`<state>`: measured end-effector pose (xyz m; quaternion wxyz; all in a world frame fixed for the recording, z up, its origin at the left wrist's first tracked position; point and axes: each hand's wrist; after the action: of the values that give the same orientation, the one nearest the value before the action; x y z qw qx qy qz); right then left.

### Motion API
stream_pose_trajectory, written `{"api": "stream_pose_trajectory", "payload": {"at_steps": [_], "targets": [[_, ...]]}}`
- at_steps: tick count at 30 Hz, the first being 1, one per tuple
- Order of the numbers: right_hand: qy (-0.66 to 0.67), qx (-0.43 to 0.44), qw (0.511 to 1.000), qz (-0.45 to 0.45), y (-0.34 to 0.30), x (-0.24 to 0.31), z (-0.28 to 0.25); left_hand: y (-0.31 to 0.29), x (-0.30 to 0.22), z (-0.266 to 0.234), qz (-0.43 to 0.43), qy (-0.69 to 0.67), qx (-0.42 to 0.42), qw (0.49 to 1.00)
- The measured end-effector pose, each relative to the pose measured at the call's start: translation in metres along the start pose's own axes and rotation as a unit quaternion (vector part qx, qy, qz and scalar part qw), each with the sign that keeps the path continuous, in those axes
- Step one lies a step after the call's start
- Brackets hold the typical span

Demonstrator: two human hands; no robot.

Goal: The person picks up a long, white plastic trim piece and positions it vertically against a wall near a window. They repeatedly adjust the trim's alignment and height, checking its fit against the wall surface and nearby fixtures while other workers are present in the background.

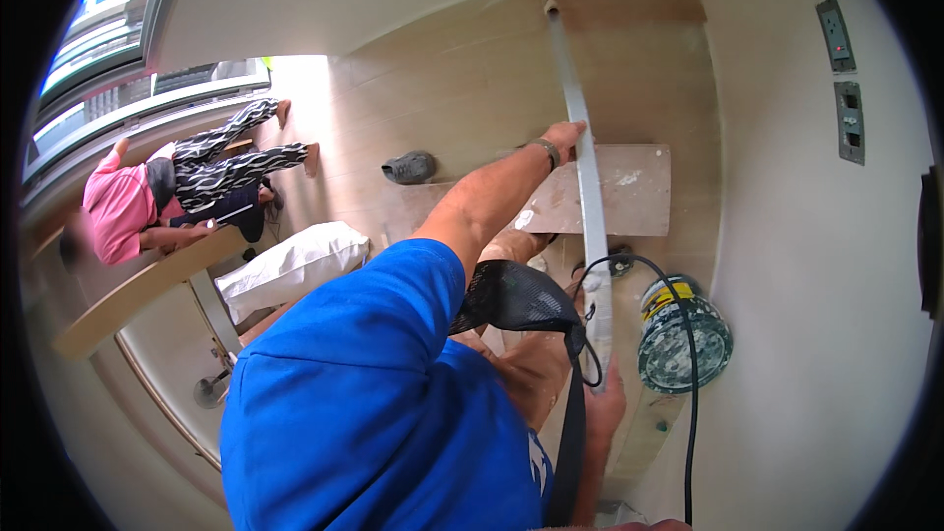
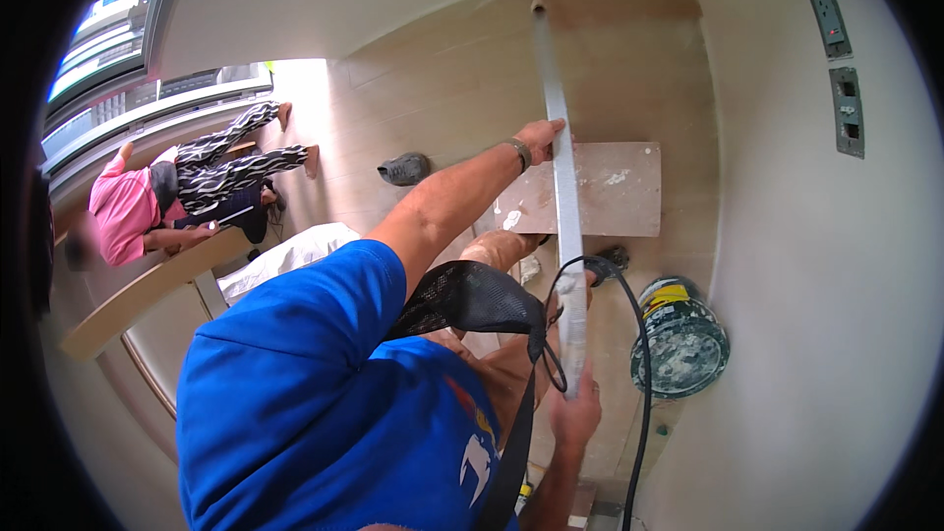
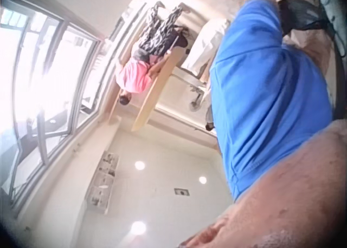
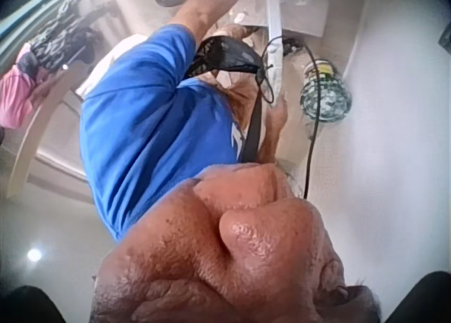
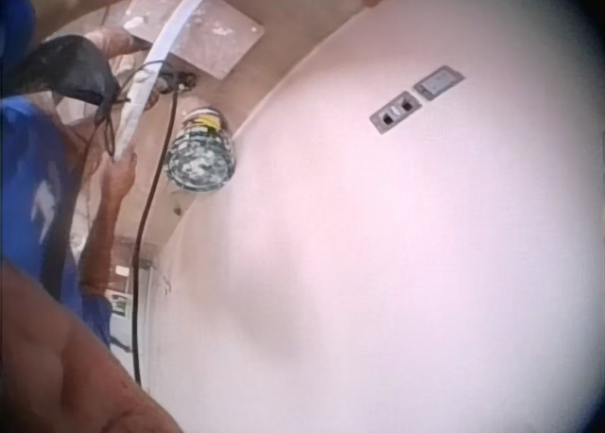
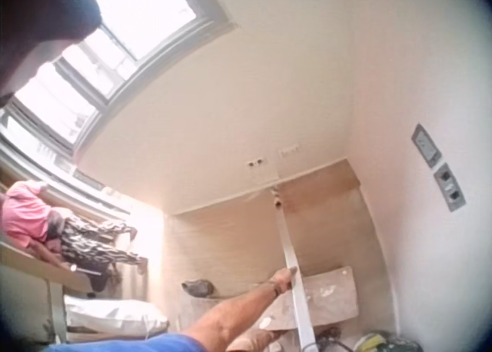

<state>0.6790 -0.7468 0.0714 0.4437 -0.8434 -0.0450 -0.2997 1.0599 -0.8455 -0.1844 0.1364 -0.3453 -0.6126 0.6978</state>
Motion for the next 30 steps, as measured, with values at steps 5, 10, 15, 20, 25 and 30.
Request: {"api": "stream_pose_trajectory", "payload": {"at_steps": [5, 10, 15, 20, 25, 30], "targets": [[0.007, -0.026, 0.999, 0.018, -0.049, -0.018, -0.021, -0.044, 0.025, 0.028, 0.071, 0.038, 0.076, 0.994], [-0.046, -0.031, 0.998, 0.012, -0.068, -0.02, -0.058, -0.089, 0.017, 0.061, 0.081, 0.013, 0.093, 0.992], [-0.025, -0.027, 0.999, 0.008, -0.062, -0.017, -0.083, -0.095, 0.005, 0.079, 0.068, 0.03, 0.098, 0.992], [-0.059, -0.062, 0.992, -0.09, -0.015, -0.029, -0.044, -0.029, -0.004, 0.064, 0.022, 0.036, 0.043, 0.998], [-0.048, -0.057, 0.995, -0.072, -0.027, -0.036, -0.034, -0.04, 0.013, 0.058, 0.041, 0.038, 0.062, 0.997], [-0.044, -0.049, 0.997, -0.04, -0.075, -0.03, -0.073, -0.103, 0.015, 0.071, 0.076, 0.034, 0.096, 0.992]]}}
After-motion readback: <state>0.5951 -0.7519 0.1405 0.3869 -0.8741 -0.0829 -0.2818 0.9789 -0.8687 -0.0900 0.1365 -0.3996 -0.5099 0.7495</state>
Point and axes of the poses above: each hand's wrist, its own y-axis towards the middle knuckle, its own z-axis out of the palm, x = y × z, and after that the axes turned 9 degrees about y, right-handed
